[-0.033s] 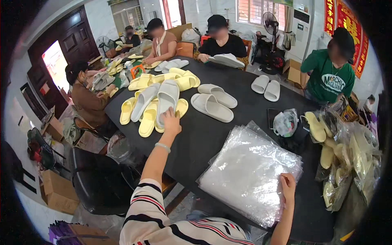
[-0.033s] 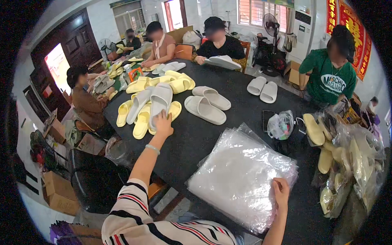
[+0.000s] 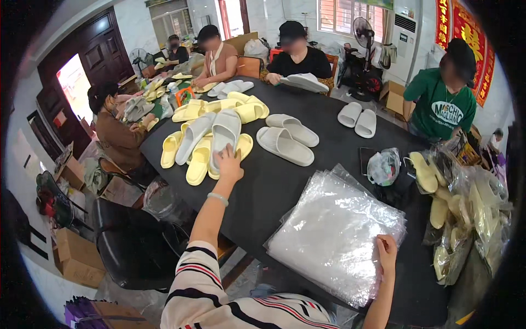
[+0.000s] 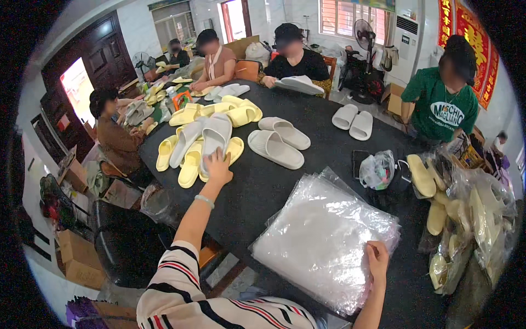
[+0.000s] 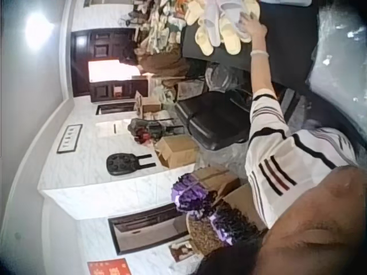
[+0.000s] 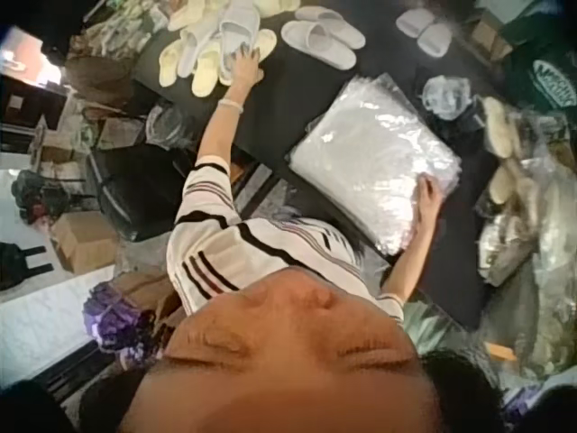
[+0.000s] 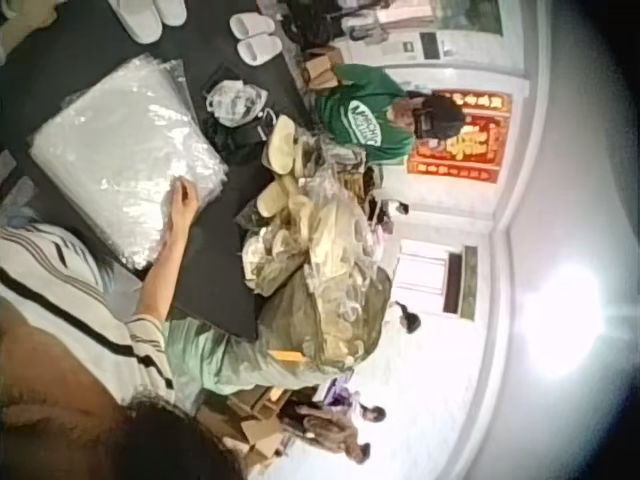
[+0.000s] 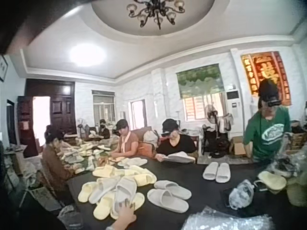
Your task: The person places pairs of yellow and white plastic slippers into clear plastic bags on a table. They repeatedly pick up slippers, insert them into bags, and move the packaged items aside. Other people are visible in the background performing similar tasks.
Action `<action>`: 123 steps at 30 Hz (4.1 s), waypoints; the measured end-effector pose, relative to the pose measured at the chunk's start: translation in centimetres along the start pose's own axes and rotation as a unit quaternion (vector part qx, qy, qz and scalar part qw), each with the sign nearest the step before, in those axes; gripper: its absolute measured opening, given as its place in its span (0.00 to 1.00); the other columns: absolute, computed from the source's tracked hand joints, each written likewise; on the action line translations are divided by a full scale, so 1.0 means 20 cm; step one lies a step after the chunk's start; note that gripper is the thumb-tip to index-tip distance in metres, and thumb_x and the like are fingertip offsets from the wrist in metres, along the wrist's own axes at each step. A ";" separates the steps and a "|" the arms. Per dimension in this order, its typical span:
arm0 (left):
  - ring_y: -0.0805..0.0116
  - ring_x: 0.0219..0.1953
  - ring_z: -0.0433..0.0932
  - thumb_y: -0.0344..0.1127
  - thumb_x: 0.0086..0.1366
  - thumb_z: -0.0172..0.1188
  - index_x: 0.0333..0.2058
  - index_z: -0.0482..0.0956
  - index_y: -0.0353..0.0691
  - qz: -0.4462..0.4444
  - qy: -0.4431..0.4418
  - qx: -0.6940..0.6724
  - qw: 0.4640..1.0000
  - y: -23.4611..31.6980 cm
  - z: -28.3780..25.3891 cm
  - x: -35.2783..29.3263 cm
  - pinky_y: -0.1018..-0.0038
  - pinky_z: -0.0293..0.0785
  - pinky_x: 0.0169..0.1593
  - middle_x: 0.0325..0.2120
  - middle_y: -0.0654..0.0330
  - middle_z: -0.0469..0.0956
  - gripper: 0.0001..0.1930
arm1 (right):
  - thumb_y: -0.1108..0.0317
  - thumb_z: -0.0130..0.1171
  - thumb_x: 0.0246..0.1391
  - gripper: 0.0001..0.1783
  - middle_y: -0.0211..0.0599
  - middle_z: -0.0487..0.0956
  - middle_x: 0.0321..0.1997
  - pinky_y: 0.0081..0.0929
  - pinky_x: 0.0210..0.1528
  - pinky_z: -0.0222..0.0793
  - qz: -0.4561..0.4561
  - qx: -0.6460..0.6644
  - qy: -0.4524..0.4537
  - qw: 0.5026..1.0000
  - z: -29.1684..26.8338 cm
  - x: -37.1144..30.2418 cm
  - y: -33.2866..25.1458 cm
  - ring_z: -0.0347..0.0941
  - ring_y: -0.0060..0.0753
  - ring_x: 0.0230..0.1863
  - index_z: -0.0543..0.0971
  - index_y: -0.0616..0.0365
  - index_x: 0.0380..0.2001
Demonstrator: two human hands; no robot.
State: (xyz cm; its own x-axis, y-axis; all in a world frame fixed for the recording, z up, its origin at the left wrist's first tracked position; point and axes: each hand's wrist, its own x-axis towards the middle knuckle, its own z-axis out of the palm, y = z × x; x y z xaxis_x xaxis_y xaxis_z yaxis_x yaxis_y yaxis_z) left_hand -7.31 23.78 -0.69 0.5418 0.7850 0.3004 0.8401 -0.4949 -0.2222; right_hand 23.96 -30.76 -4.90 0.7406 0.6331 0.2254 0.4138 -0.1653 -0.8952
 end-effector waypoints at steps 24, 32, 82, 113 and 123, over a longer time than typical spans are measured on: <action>0.54 0.71 0.49 0.36 0.51 0.67 0.66 0.61 0.64 -0.140 -0.041 0.076 0.986 -0.66 0.36 0.41 0.40 0.40 0.68 0.69 0.58 0.52 0.42 | 0.76 0.61 0.53 0.02 0.33 0.79 0.32 0.21 0.37 0.67 -0.002 -0.019 0.060 0.998 0.03 0.00 0.06 0.72 0.23 0.34 0.81 0.63 0.31; 0.42 0.66 0.56 0.33 0.54 0.67 0.63 0.63 0.39 0.148 0.149 -0.404 0.890 0.25 0.02 -0.06 0.53 0.52 0.66 0.65 0.41 0.54 0.37 | 0.69 0.62 0.56 0.17 0.37 0.77 0.52 0.26 0.56 0.67 0.107 0.150 -0.096 0.978 -0.18 0.03 -0.09 0.72 0.26 0.52 0.77 0.61 0.49; 0.48 0.71 0.48 0.71 0.59 0.48 0.66 0.61 0.48 0.401 -0.040 -0.264 0.876 1.08 -0.41 -0.86 0.43 0.34 0.69 0.68 0.49 0.54 0.43 | 0.44 0.53 0.57 0.34 0.33 0.63 0.70 0.50 0.71 0.46 -0.238 -0.411 -0.262 0.840 0.38 -0.55 -0.54 0.55 0.38 0.72 0.65 0.42 0.65; 0.48 0.71 0.49 0.67 0.58 0.55 0.66 0.62 0.48 0.402 -0.044 -0.260 0.877 1.09 -0.39 -0.88 0.46 0.32 0.70 0.68 0.48 0.55 0.43 | 0.50 0.50 0.65 0.29 0.33 0.67 0.66 0.37 0.66 0.53 -0.014 0.375 0.364 0.852 -0.92 0.23 -0.09 0.61 0.29 0.67 0.66 0.53 0.63; 0.49 0.70 0.50 0.67 0.57 0.55 0.65 0.63 0.47 0.398 -0.038 -0.261 0.879 1.10 -0.39 -0.88 0.45 0.32 0.70 0.67 0.49 0.57 0.43 | 0.47 0.35 0.69 0.35 0.50 0.57 0.71 0.47 0.69 0.51 -0.147 0.330 0.138 0.922 -0.80 -0.02 -0.84 0.53 0.48 0.71 0.56 0.61 0.68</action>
State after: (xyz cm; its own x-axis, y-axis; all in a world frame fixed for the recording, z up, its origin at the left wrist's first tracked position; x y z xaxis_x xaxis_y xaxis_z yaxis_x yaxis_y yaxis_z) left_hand 1.87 -3.89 -3.62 0.9763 0.1257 0.1759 0.1040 -0.9864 0.1277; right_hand 25.16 -40.40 16.16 0.7925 0.3455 0.5025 0.2722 0.5369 -0.7985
